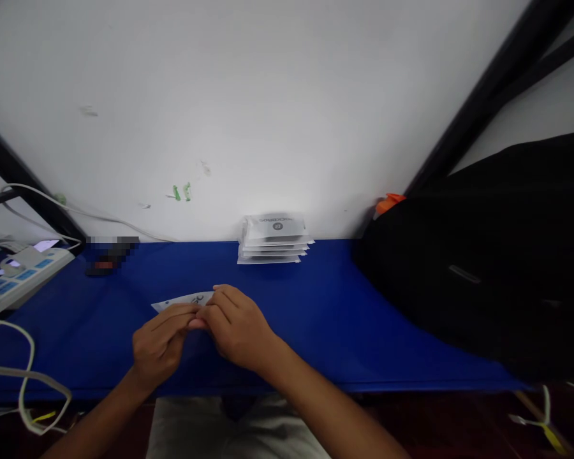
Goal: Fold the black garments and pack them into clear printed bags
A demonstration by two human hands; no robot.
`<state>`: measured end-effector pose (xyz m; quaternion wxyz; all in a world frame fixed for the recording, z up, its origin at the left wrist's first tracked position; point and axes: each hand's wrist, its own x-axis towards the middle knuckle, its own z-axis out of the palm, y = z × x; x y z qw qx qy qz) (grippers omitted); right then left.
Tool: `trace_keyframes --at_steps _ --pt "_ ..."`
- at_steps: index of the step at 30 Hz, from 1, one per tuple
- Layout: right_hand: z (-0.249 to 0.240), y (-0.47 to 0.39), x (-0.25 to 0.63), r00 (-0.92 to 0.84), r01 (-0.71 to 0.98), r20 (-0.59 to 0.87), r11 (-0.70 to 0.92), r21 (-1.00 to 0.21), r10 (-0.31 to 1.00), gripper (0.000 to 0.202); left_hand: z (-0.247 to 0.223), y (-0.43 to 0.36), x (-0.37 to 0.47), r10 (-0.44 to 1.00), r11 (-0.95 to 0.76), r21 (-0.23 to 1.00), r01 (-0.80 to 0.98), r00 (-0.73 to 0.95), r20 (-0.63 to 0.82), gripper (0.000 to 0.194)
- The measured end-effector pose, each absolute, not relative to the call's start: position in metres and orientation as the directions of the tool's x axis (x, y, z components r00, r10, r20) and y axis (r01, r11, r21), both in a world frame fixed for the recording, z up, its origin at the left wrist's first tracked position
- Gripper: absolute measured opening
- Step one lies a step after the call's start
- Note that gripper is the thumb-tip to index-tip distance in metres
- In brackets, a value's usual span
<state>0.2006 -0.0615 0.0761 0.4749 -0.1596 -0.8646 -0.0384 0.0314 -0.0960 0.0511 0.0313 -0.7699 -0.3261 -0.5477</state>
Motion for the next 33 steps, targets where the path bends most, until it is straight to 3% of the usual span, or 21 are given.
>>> trace_keyframes --at_steps 5,10,16,21,25,27,29,31,33 --pt "0.076 -0.060 0.204 -0.474 0.294 0.829 0.941 -0.169 0.297 0.010 0.055 -0.093 0.032 0.516 -0.754 0.315 0.577 0.223 0.827 0.017" --pt "0.076 -0.067 0.204 -0.467 0.297 0.840 0.944 -0.145 0.276 0.010 0.061 -0.094 0.031 0.466 -0.788 0.272 0.552 0.246 0.850 0.014" --pt "0.065 -0.057 0.208 -0.513 0.392 0.815 0.918 -0.058 0.271 0.015 0.073 -0.094 0.018 0.393 -0.766 0.270 0.584 0.093 0.915 0.012" --pt "0.049 -0.030 0.237 -0.589 0.492 0.711 0.869 -0.063 0.384 0.018 0.087 -0.094 0.002 0.347 -0.710 0.402 0.578 -0.210 0.914 0.012" --pt "0.056 -0.029 0.251 -0.672 0.456 0.546 0.860 -0.228 0.501 0.007 0.076 -0.099 0.013 0.456 -0.754 0.451 0.477 -0.115 0.883 0.008" --pt "0.062 -0.039 0.249 -0.714 0.421 0.463 0.850 -0.316 0.526 0.035 0.068 -0.103 0.024 0.493 -0.784 0.468 0.409 -0.049 0.869 0.008" --pt "0.068 -0.049 0.244 -0.757 0.407 0.385 0.841 -0.356 0.529 0.050 0.064 -0.106 0.033 0.501 -0.808 0.471 0.354 -0.006 0.865 0.010" --pt "0.073 -0.054 0.242 -0.783 0.409 0.355 0.853 -0.324 0.510 0.047 0.062 -0.109 0.038 0.473 -0.823 0.436 0.365 0.016 0.881 0.013" --pt "0.082 -0.049 0.245 -0.764 0.435 0.433 0.877 -0.204 0.479 0.045 0.062 -0.110 0.038 0.432 -0.798 0.379 0.469 0.006 0.902 0.017"
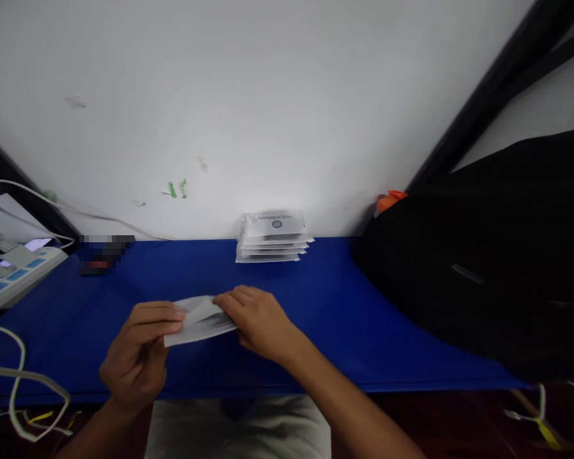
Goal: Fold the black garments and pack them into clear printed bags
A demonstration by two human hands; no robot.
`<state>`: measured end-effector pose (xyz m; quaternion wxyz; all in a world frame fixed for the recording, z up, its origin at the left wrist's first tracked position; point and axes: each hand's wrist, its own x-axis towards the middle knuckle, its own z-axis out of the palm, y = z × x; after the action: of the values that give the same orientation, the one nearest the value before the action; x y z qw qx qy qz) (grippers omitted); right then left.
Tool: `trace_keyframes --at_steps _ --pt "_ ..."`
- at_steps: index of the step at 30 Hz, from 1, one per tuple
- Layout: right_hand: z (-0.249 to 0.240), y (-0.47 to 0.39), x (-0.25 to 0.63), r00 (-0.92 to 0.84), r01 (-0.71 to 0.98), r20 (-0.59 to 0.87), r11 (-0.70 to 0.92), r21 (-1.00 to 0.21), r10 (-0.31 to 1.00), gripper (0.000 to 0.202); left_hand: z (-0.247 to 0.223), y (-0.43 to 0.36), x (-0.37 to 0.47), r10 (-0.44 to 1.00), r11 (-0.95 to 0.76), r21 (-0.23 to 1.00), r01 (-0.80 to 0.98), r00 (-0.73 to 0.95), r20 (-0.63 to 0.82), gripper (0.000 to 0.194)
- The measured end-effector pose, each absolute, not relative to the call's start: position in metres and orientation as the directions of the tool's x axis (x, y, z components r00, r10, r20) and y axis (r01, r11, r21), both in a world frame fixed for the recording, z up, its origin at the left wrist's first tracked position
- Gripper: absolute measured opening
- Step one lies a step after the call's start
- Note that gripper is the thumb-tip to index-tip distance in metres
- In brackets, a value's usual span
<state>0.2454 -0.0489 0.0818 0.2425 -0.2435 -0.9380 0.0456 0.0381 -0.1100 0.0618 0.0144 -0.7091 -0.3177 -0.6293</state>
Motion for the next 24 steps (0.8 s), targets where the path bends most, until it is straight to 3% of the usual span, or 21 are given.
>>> trace_keyframes --at_steps 3,5,7,10,11,14,16,20,24 --pt "0.104 -0.017 0.261 -0.644 0.579 0.641 0.814 0.050 0.418 0.040 0.058 -0.109 0.034 0.428 -0.712 0.359 0.604 -0.033 0.903 0.024" --pt "0.118 0.017 0.274 -0.545 0.714 0.719 0.688 0.129 0.431 0.047 0.053 -0.107 0.031 0.486 -0.692 0.409 0.595 -0.035 0.873 0.025" --pt "0.123 0.053 0.284 -0.455 0.830 0.724 0.540 0.136 0.518 0.054 0.047 -0.101 0.027 0.578 -0.682 0.481 0.550 0.003 0.816 0.022" --pt "0.109 0.098 0.294 -0.484 0.869 0.443 0.472 0.147 0.755 0.057 0.037 -0.091 0.026 0.688 -0.647 0.569 0.507 0.067 0.723 0.017" --pt "0.100 0.108 0.295 -0.486 0.871 0.393 0.471 0.140 0.781 0.058 0.034 -0.088 0.028 0.714 -0.631 0.592 0.501 0.077 0.695 0.016" --pt "0.073 0.125 0.296 -0.458 0.887 0.374 0.445 0.125 0.807 0.062 0.024 -0.080 0.045 0.794 -0.551 0.654 0.518 0.084 0.603 0.013" --pt "0.064 0.129 0.296 -0.438 0.896 0.387 0.430 0.113 0.812 0.062 0.018 -0.075 0.064 0.841 -0.516 0.664 0.542 0.176 0.511 0.014" --pt "0.069 0.129 0.300 -0.442 0.892 0.385 0.441 0.094 0.810 0.064 0.010 -0.053 0.100 0.794 -0.591 0.591 0.549 0.524 0.307 0.038" --pt "0.078 0.113 0.299 -0.500 0.856 0.401 0.508 0.095 0.767 0.071 -0.002 -0.010 0.101 0.823 -0.561 0.479 0.676 0.515 0.238 0.041"
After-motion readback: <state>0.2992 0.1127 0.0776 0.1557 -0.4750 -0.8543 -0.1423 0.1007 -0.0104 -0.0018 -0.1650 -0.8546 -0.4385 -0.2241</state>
